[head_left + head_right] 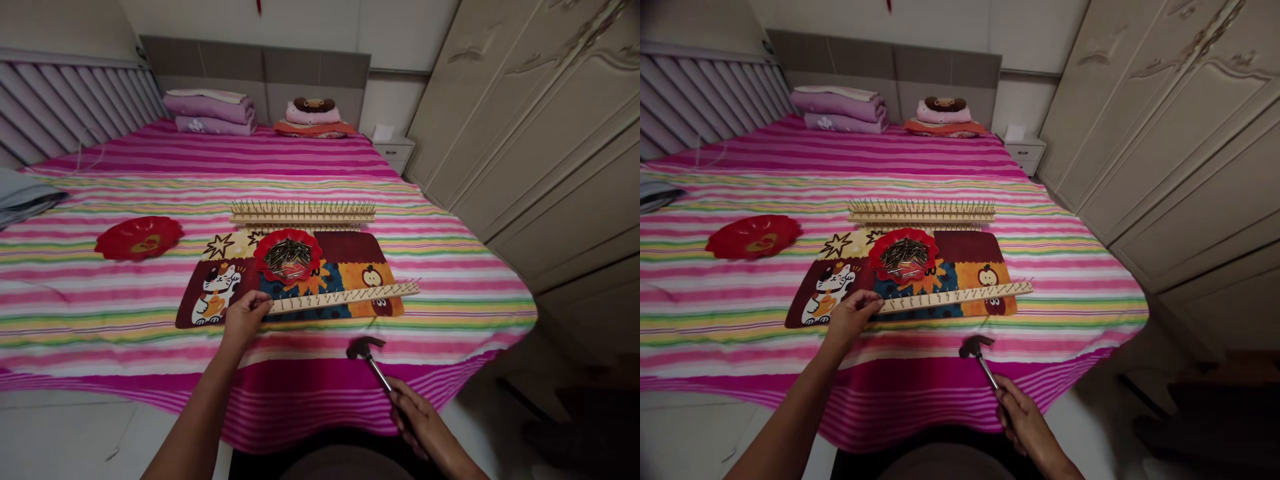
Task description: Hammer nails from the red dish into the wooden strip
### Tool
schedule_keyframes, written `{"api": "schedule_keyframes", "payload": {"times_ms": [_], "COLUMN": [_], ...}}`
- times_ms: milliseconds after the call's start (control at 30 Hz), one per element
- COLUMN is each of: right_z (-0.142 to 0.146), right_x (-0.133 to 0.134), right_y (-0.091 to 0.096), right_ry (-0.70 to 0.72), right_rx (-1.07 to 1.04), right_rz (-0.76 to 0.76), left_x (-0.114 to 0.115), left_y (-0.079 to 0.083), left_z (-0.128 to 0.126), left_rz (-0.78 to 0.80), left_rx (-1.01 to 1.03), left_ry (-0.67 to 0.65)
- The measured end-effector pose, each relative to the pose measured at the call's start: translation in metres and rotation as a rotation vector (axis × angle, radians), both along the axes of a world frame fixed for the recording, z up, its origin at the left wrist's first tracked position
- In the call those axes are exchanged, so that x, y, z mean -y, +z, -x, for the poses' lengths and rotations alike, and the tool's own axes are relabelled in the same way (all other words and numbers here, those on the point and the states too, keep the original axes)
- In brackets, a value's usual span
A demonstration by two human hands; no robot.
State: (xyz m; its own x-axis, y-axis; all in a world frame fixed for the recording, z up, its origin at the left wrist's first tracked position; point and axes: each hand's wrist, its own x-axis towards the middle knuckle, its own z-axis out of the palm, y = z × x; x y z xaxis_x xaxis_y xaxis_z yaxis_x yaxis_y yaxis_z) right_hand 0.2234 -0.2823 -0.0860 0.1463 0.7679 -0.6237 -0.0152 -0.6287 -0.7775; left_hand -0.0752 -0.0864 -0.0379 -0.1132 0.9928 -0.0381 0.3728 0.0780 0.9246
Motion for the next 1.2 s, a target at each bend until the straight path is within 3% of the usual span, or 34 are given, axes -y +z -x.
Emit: {"api": "schedule_keyframes", "payload": {"times_ms": [133, 233, 433, 500, 600, 767, 900, 967, 1100, 1200], "right_z": [0.013, 0.031, 0.073, 0.086, 0.102, 0.106, 0.081, 0.059, 0.010, -0.015], "right_x": [0.001, -0.008, -0.063, -0.083, -0.107, -0.115, -0.083, -0.061, -0.021, 0.001], "right_y": [0.006, 0.030, 0.097, 0.110, 0.115, 0.110, 0.110, 0.100, 0.046, -0.003], "right_ry": [-0.009, 0.059, 0.346, 0.435, 0.524, 0.602, 0.584, 0.579, 0.492, 0.267], "right_rx": [0.007, -0.014, 0.099, 0.205, 0.362, 0.487, 0.320, 0.276, 0.248, 0.269], "right_rz": [-0.035, -0.091, -0.416, -0.556, -0.690, -0.684, -0.565, -0.476, -0.332, -0.247], "left_x": [0.002, 0.003, 0.004, 0.004, 0.005, 0.003, 0.003, 0.004, 0.004, -0.005], "left_y": [-0.004, -0.006, -0.008, -0.010, -0.012, -0.015, -0.013, -0.011, -0.002, 0.014], "left_z": [0.000, 0.000, -0.001, -0.001, 0.000, 0.002, 0.001, 0.002, 0.007, 0.009], "left_rz": [-0.058, -0.098, -0.103, -0.106, -0.117, -0.142, -0.140, -0.127, -0.094, -0.137], "left_rx": [-0.116, -0.170, -0.163, -0.167, -0.191, -0.214, -0.222, -0.218, -0.165, -0.224], "left_ry": [-0.026, -0.028, -0.020, -0.020, -0.027, -0.030, -0.034, -0.038, -0.054, -0.009]}}
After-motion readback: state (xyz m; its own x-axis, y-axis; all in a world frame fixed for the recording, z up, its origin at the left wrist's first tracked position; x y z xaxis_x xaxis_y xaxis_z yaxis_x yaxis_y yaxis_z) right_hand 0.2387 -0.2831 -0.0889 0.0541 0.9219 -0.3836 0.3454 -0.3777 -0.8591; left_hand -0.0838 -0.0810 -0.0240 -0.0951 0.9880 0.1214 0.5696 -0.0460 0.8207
